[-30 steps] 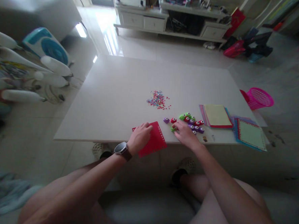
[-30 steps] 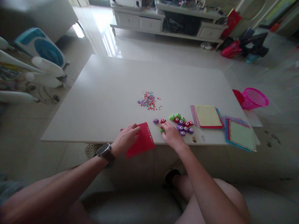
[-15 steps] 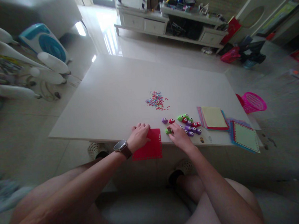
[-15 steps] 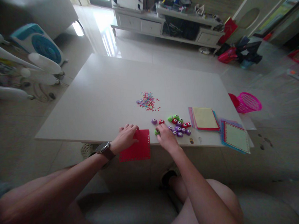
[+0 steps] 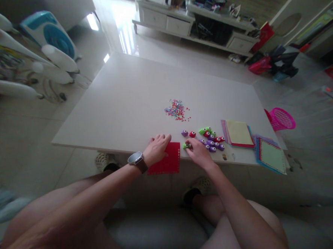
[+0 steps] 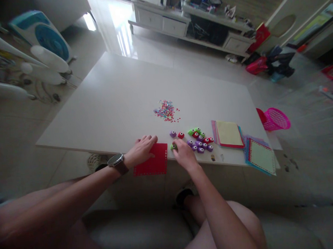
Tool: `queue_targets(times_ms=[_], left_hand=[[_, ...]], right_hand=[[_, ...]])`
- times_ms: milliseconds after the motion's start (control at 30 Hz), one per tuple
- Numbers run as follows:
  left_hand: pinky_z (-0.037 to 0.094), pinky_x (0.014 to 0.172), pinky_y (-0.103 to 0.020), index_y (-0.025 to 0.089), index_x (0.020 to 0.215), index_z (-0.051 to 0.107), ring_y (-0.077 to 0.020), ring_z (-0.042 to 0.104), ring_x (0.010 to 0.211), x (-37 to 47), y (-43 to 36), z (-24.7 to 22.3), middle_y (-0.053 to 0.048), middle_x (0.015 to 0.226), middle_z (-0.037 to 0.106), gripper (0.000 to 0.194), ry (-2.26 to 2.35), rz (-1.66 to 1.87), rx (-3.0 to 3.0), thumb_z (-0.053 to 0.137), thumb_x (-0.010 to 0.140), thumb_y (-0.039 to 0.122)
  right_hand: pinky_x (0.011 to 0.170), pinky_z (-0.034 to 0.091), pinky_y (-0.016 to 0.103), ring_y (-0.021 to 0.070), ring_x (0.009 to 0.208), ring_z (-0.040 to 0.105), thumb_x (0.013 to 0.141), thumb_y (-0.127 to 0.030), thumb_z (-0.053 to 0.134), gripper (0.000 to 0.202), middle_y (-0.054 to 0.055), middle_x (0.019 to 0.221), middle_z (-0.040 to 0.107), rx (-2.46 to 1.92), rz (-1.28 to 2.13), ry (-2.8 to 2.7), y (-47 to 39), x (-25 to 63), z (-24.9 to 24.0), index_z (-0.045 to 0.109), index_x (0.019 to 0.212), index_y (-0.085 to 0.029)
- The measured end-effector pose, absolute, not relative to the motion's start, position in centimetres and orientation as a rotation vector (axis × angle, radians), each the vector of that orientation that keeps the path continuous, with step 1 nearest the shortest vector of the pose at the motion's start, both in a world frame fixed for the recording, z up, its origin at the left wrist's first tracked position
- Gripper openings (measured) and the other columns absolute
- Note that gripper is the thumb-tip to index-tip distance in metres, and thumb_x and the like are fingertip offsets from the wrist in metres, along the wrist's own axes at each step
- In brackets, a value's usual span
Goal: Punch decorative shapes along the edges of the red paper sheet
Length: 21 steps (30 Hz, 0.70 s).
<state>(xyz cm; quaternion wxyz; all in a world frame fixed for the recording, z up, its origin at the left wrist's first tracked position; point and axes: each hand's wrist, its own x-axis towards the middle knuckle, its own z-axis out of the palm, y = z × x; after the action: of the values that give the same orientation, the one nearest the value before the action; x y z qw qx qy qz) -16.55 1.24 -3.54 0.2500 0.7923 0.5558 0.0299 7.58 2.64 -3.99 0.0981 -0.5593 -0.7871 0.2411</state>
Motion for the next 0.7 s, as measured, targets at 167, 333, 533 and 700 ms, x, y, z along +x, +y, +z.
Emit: queue_targets(times_ms=[167, 333, 533, 700], left_hand=[[0.043, 0.096, -0.050, 0.023, 0.116, 0.055, -0.0313, 0.053, 0.120, -16.64, 1.22, -3.87, -0.011, 0.129, 0.059, 0.034, 1.473, 0.085, 2.186, 0.063, 0.083, 0.018], [0.044, 0.095, -0.049, 0.023, 0.114, 0.056, -0.0315, 0.053, 0.119, -16.61, 1.27, -4.19, -0.010, 0.127, 0.060, 0.031, 1.459, 0.102, 2.202, 0.065, 0.084, 0.021], [0.043, 0.095, -0.049, 0.023, 0.114, 0.057, -0.0315, 0.053, 0.118, -16.48, 1.27, -4.09, -0.010, 0.127, 0.061, 0.031, 1.444, 0.104, 2.189, 0.066, 0.085, 0.021], [0.042, 0.096, -0.049, 0.024, 0.114, 0.057, -0.0322, 0.052, 0.119, -16.56, 1.38, -4.10, -0.010, 0.128, 0.060, 0.033, 1.435, 0.098, 2.170, 0.068, 0.084, 0.021]], right_hand=[[0.082, 0.047, 0.034, 0.0233, 0.096, 0.066, 0.092, -0.017, 0.063, 0.010, 0.005, 0.104, 0.071, -1.648, 0.612, -2.371, 2.39, 7.16, -3.70, 0.060, 0.099, -0.023], [0.083, 0.047, 0.034, 0.0233, 0.096, 0.066, 0.092, -0.018, 0.064, 0.009, 0.005, 0.103, 0.070, -1.632, 0.599, -2.383, 2.32, 7.00, -3.71, 0.059, 0.098, -0.024], [0.086, 0.048, 0.035, 0.0239, 0.099, 0.065, 0.094, -0.020, 0.065, 0.008, 0.005, 0.104, 0.071, -1.624, 0.607, -2.407, 2.17, 6.86, -3.74, 0.060, 0.099, -0.024], [0.082, 0.047, 0.034, 0.0225, 0.094, 0.066, 0.094, -0.020, 0.066, 0.008, 0.004, 0.103, 0.071, -1.704, 0.563, -2.392, 2.12, 6.85, -3.52, 0.061, 0.099, -0.023]])
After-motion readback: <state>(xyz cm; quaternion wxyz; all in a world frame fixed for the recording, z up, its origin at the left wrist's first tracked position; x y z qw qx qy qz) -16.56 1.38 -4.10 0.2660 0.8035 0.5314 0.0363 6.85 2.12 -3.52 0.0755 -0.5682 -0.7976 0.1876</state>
